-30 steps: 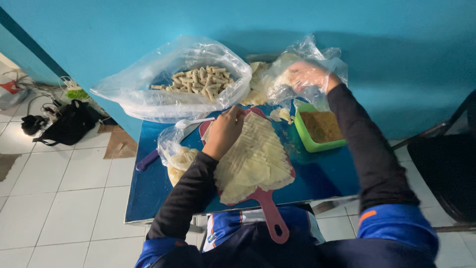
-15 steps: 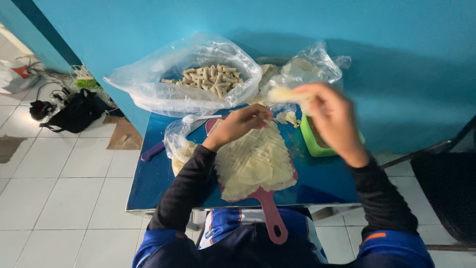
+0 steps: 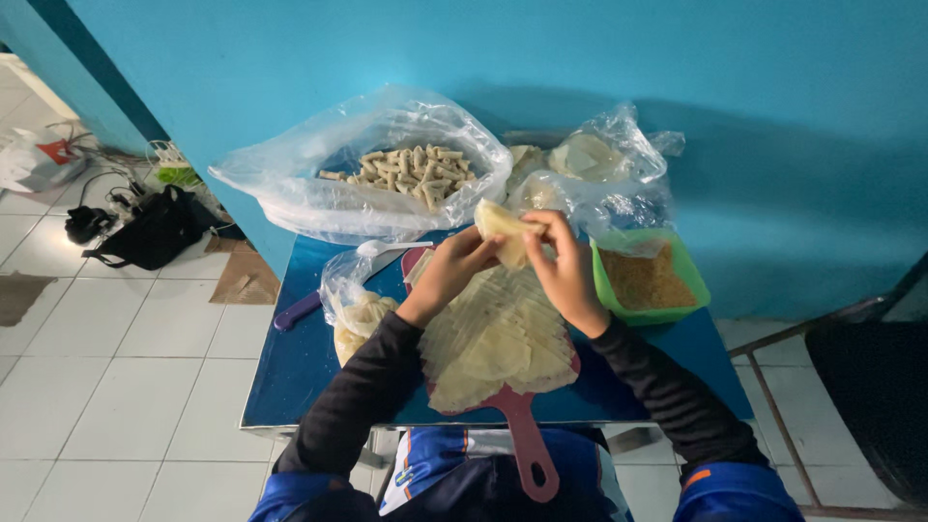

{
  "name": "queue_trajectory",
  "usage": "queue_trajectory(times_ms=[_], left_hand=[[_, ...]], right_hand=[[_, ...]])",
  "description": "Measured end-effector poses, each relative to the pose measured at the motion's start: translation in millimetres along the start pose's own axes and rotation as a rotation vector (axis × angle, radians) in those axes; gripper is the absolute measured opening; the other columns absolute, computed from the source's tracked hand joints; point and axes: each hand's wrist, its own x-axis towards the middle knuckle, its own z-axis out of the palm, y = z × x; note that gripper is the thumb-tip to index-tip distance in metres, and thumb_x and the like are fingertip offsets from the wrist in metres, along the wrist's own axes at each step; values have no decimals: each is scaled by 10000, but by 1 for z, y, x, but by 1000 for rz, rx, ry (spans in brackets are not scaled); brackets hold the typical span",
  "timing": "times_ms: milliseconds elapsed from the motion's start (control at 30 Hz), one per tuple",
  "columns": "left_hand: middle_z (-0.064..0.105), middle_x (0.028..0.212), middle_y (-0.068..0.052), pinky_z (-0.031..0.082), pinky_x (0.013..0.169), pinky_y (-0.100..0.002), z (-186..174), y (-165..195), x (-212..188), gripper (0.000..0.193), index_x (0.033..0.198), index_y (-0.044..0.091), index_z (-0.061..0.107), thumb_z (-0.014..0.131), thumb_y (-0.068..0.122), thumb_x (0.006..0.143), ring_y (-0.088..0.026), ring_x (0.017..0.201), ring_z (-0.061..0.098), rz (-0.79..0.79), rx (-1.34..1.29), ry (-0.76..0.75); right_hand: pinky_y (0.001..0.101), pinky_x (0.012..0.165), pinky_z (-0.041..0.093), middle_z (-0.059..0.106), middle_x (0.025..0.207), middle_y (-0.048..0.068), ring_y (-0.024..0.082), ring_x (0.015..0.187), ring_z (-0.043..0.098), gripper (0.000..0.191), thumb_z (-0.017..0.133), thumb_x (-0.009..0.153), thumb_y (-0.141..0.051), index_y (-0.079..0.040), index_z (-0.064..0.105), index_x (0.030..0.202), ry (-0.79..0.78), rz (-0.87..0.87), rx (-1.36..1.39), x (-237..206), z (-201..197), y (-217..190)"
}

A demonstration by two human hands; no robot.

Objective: The person sits at a small blue table and arranges thin dough sheets one by one into an overlapping woven pattern on a pink paddle-shaped board, pressing them flat by hand. They occasionally scoop brown filling from a green container with a spoon and sprinkle it over the dough sheets as the lattice builds up.

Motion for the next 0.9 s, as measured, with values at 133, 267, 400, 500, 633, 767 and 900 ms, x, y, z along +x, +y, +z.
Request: queue_trajectory(times_ms=[133, 267, 400, 500, 633, 767, 900], left_hand=[[670, 1222, 10, 545, 951, -276, -1, 8, -4, 436, 1369, 59, 578, 605, 295, 1004, -70, 1099, 649, -109, -137, -4], [692, 1156, -62, 547, 907, -300, 0, 7, -7, 422, 1313, 7, 618, 686, 281, 998, -118, 1049, 651, -48, 92, -9], [682, 1176, -43, 569, 931, -287, 6, 6, -10, 401, 1275, 16, 590, 671, 287, 991, -115, 1081, 669, -115, -128, 34], [672, 1196, -48, 562, 941, -283, 8, 10, -10, 379, 1275, 18, 584, 651, 267, 997, -116, 1096, 658, -138, -233, 46], [651, 1204, -30, 536, 952, -267, 5, 17, -9, 349, 1275, 25, 586, 648, 226, 997, -103, 1114, 641, -188, -313, -52], [619, 1153, 6, 487, 861, -238, 5, 20, -12, 357, 1301, 39, 589, 666, 199, 991, -67, 1026, 580, -171, -117, -149], [633, 1115, 21, 497, 825, -221, 8, 16, -14, 331, 1265, 61, 608, 644, 247, 994, -53, 990, 601, -218, -49, -109]], right_hand=[[258, 913, 489, 634, 1121, 8, 80, 1034, 601, 177, 576, 1081, -106, -36, 592, 1242, -74, 164, 497, 5, 1, 22], [251, 1007, 458, 611, 1229, 23, 78, 1126, 576, 219, 554, 1068, -102, -27, 555, 1274, -104, 178, 553, 0, 5, 31], [253, 991, 448, 578, 1224, 27, 77, 1117, 557, 399, 615, 1014, -107, -61, 465, 1380, -189, 66, 500, -7, 4, 27], [259, 899, 500, 581, 1174, 12, 83, 1063, 583, 457, 653, 970, -129, -76, 454, 1378, -192, 100, 408, -9, 2, 20], [235, 871, 453, 639, 1117, 16, 72, 1030, 581, 299, 621, 1047, -118, -49, 538, 1326, -128, 202, 617, -8, -6, 20], [219, 781, 462, 658, 1049, -6, 44, 946, 593, 214, 602, 1067, -120, -50, 576, 1268, -145, 201, 520, -8, -12, 25], [239, 744, 471, 673, 1042, 11, 47, 914, 596, 211, 593, 1074, -115, -47, 585, 1273, -169, 160, 331, -10, -14, 24]])
